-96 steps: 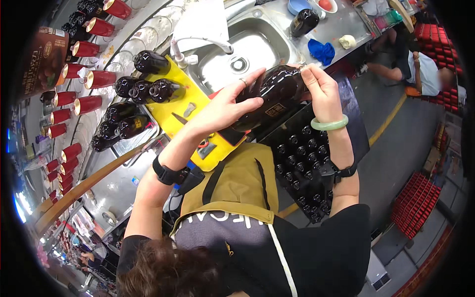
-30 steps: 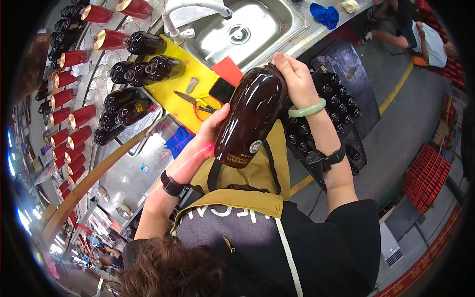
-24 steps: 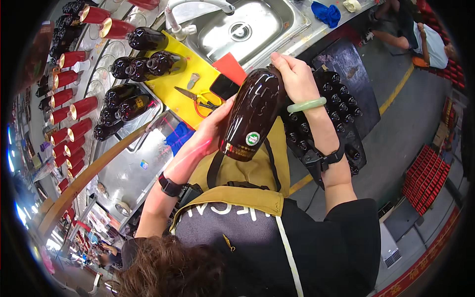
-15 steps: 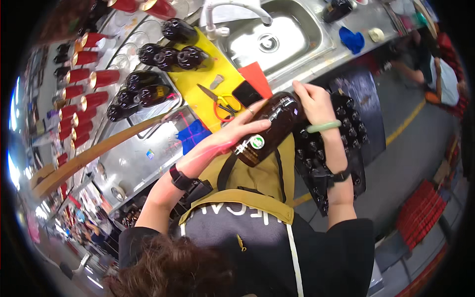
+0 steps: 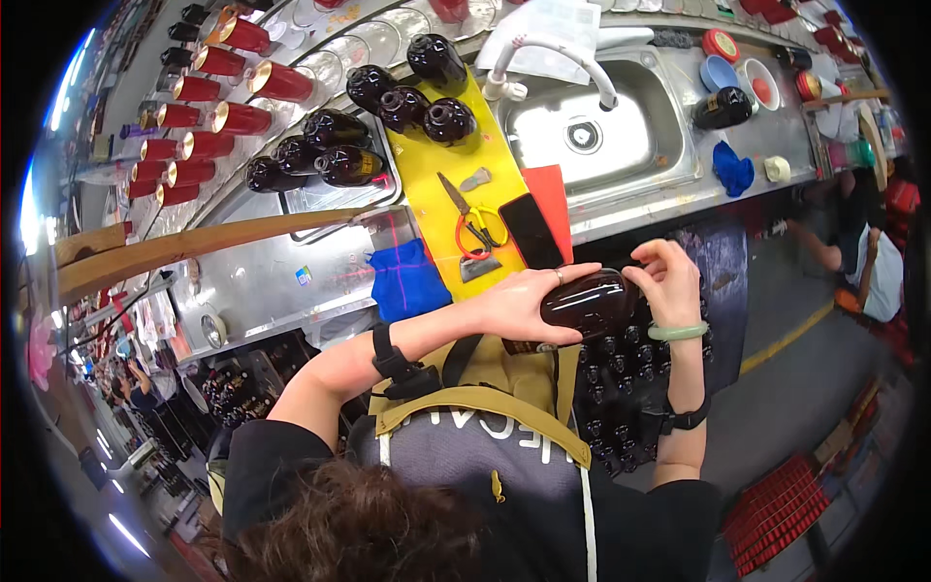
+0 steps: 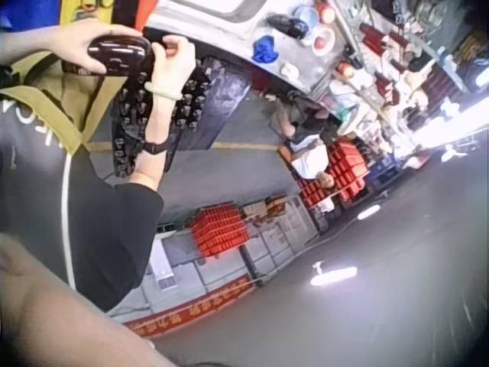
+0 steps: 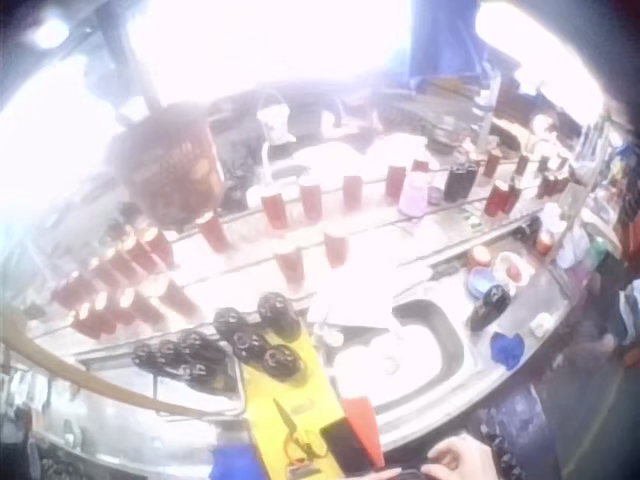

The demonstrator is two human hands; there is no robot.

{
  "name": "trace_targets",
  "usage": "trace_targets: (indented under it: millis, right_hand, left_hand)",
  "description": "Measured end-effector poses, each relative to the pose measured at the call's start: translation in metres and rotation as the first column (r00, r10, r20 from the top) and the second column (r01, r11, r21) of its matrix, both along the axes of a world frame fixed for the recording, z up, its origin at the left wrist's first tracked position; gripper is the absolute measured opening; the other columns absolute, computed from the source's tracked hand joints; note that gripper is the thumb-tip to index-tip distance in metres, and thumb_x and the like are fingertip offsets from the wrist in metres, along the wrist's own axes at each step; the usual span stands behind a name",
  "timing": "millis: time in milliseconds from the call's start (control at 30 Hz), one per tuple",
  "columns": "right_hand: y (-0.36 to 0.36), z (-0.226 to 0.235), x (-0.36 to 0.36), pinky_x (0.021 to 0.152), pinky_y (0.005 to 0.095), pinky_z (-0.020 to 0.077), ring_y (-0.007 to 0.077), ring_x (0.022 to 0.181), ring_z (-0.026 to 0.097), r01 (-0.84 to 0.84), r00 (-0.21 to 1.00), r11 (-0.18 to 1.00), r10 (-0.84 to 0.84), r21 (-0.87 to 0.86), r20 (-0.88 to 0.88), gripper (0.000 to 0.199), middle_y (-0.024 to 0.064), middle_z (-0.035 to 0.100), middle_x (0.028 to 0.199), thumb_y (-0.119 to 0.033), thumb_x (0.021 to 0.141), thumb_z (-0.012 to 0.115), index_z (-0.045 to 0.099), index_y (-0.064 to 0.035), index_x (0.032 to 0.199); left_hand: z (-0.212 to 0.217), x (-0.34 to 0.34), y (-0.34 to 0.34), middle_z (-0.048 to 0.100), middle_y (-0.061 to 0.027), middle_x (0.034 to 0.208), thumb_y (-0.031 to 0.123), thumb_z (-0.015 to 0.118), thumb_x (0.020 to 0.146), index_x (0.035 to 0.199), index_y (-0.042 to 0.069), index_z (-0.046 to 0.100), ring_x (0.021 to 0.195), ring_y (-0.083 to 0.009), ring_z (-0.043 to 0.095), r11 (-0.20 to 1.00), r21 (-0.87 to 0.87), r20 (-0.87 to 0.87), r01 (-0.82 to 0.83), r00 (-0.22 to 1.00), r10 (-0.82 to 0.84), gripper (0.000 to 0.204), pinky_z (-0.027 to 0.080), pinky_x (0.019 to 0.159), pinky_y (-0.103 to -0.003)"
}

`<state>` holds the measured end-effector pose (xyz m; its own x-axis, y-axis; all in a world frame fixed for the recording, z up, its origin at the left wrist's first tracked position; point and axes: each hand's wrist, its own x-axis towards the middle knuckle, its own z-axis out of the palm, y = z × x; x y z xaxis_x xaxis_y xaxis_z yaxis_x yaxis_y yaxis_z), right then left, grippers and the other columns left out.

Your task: Applying labels and tape to brown glass bottles and organizing them into crates.

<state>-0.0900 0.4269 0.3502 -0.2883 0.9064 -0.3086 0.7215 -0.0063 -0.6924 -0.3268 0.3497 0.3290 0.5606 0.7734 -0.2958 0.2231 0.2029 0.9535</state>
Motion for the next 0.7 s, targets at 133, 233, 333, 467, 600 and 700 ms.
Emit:
trace_targets:
  millis: [133, 233, 333, 467, 600, 700]
  right_hand:
    - [-0.003, -0.007, -0.001, 0.066, 0.0292, 0.0539, 0.0175, 0.072, 0.065, 0.04, 0.999, 0.998, -0.04, -0.052, -0.01, 0.023, 0.0089, 0.063, 0.088, -0.003, 0.075, 0.077, 0.066, -0.0012, 0.095]
    - [-0.003, -0.016, 0.002, 0.07, 0.0279, 0.0528, 0.0138, 0.079, 0.067, -0.019, 0.948, 0.954, -0.077, -0.298, -0.308, 0.016, 0.0054, 0.065, 0.093, -0.002, 0.084, 0.071, 0.065, 0.0023, 0.098]
    - [0.005, -0.007, 0.002, 0.061, 0.0208, 0.0469, 0.0071, 0.074, 0.061, 0.018, 0.835, 0.815, -0.331, -0.579, -0.44, 0.016, 0.0019, 0.062, 0.094, -0.005, 0.091, 0.067, 0.061, -0.0002, 0.106]
    - [0.014, -0.004, -0.003, 0.052, 0.0191, 0.0418, 0.0055, 0.064, 0.057, 0.003, 0.872, 0.892, -0.224, -0.451, -0.436, 0.017, -0.0004, 0.057, 0.091, -0.007, 0.094, 0.065, 0.058, -0.0009, 0.108]
    - [0.036, -0.004, -0.01, 0.045, 0.0232, 0.0401, 0.0056, 0.054, 0.053, 0.042, 0.955, 0.99, -0.08, -0.136, -0.287, 0.026, 0.0015, 0.056, 0.084, -0.008, 0.092, 0.066, 0.054, -0.0016, 0.114]
    - [0.07, -0.016, 0.009, 0.058, 0.0341, 0.0467, 0.0215, 0.059, 0.059, 0.013, 0.998, 0.985, -0.002, 0.175, -0.064, 0.031, 0.0102, 0.059, 0.078, -0.008, 0.09, 0.067, 0.052, -0.0019, 0.116]
  left_hand:
    - [-0.002, -0.002, -0.003, 0.062, -0.0203, 0.121, 0.038, 0.077, 0.076, 0.153, 0.016, 0.032, 0.109, -0.0359, 0.063, 0.997, 0.067, -0.161, 0.028, 0.987, -0.017, 0.092, 0.05, 0.096, -0.042]
    - [0.0, -0.003, -0.001, 0.061, -0.0202, 0.117, 0.038, 0.078, 0.075, 0.154, 0.018, 0.031, 0.107, -0.0376, 0.062, 0.992, 0.112, -0.147, 0.066, 0.988, -0.049, 0.093, 0.05, 0.094, -0.044]
    - [-0.005, -0.005, -0.007, 0.058, -0.0193, 0.123, 0.033, 0.079, 0.074, 0.154, 0.021, 0.029, 0.108, -0.0367, 0.062, 0.989, 0.141, -0.109, 0.037, 0.994, -0.022, 0.096, 0.05, 0.093, -0.043]
    - [-0.017, 0.001, -0.005, 0.052, -0.0224, 0.127, 0.03, 0.079, 0.073, 0.155, 0.018, 0.026, 0.112, -0.038, 0.056, 0.961, 0.275, -0.095, -0.012, 0.995, 0.039, 0.099, 0.047, 0.097, -0.044]
    - [-0.025, -0.001, 0.006, 0.042, -0.0228, 0.142, 0.025, 0.08, 0.075, 0.151, 0.008, 0.031, 0.131, -0.0409, 0.042, 0.92, 0.353, -0.199, -0.17, 0.947, 0.251, 0.091, 0.038, 0.11, -0.045]
    - [-0.026, -0.025, 0.023, 0.044, -0.0215, 0.142, 0.024, 0.079, 0.078, 0.145, 0.006, 0.04, 0.133, -0.0387, 0.042, 0.844, 0.452, -0.246, -0.289, 0.869, 0.429, 0.079, 0.036, 0.112, -0.045]
